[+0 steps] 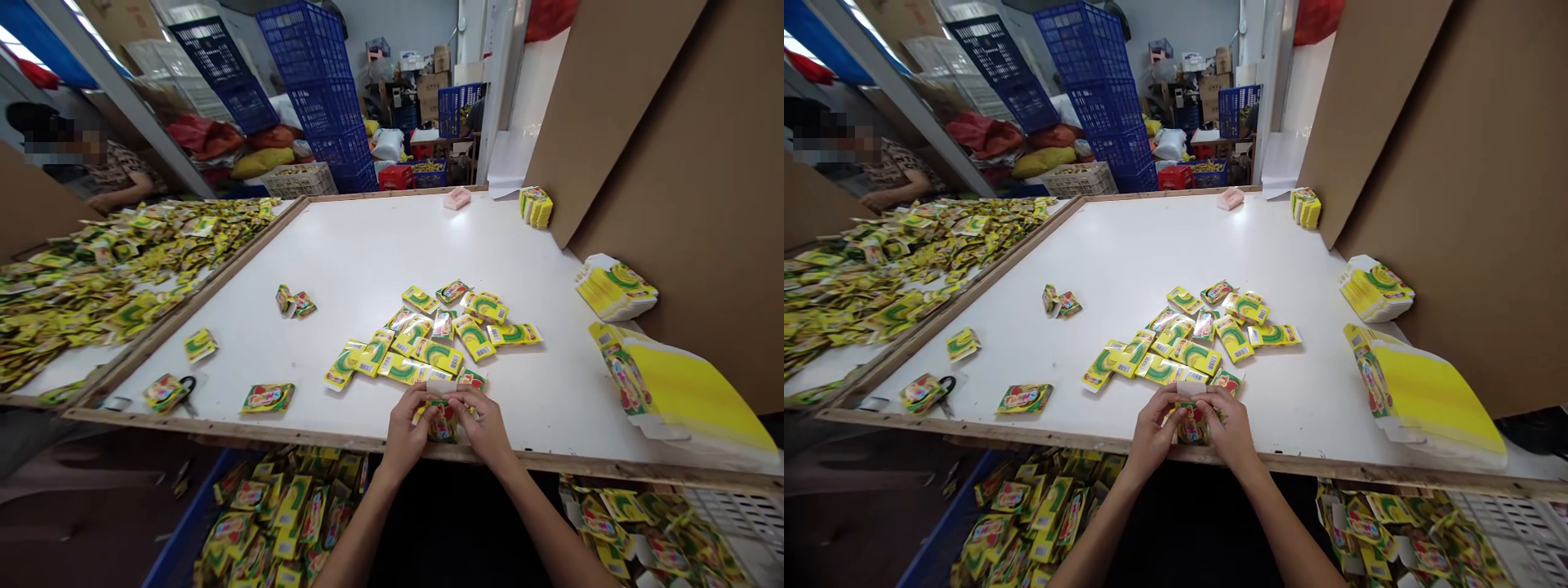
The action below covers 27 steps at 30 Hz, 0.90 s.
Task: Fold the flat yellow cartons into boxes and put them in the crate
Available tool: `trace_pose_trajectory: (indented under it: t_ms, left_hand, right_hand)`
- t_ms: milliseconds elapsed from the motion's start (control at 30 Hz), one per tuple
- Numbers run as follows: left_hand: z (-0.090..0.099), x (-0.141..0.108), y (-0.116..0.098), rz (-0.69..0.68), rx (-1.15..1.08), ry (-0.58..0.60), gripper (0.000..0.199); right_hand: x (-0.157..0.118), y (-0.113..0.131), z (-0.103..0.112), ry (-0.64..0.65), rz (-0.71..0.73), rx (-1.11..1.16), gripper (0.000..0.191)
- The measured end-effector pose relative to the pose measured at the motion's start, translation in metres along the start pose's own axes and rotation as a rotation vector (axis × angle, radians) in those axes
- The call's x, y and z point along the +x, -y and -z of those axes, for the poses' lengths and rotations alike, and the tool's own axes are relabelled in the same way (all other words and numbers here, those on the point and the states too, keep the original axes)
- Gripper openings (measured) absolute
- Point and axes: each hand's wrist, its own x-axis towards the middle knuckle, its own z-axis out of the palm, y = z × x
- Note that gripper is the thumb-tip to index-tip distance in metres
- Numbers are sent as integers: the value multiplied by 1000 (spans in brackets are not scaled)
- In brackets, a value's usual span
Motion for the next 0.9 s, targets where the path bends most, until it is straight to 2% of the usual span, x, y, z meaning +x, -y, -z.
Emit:
trace_pose_trajectory:
  t_ms: [133,267,367,600,733,900]
  left_hand:
    - [-4,-1,-2,-1,-161,-56,32]
    - [-3,-5,-7,-58,-24,-10,18]
    - [-1,-7,-11,-95,45,-25,14]
    - [-10,-3,-12,21,-44,-121,14]
    - [-10,-1,-9,14,-61,-116,15]
    - [-4,-7,2,-62,-50,-74,13]
  right_hand:
    - [-2,-2,-2,-95,-19,13,24]
    - [-8,-3,1,-9,85,-17,16]
    - [-11,-1,1,-4,121,-58,15]
    - [-5,5,0,-80,22,-189,16]
    - [-4,4,2,-62,18,-182,15]
    - [-12,-3,3,-38,179,-123,10]
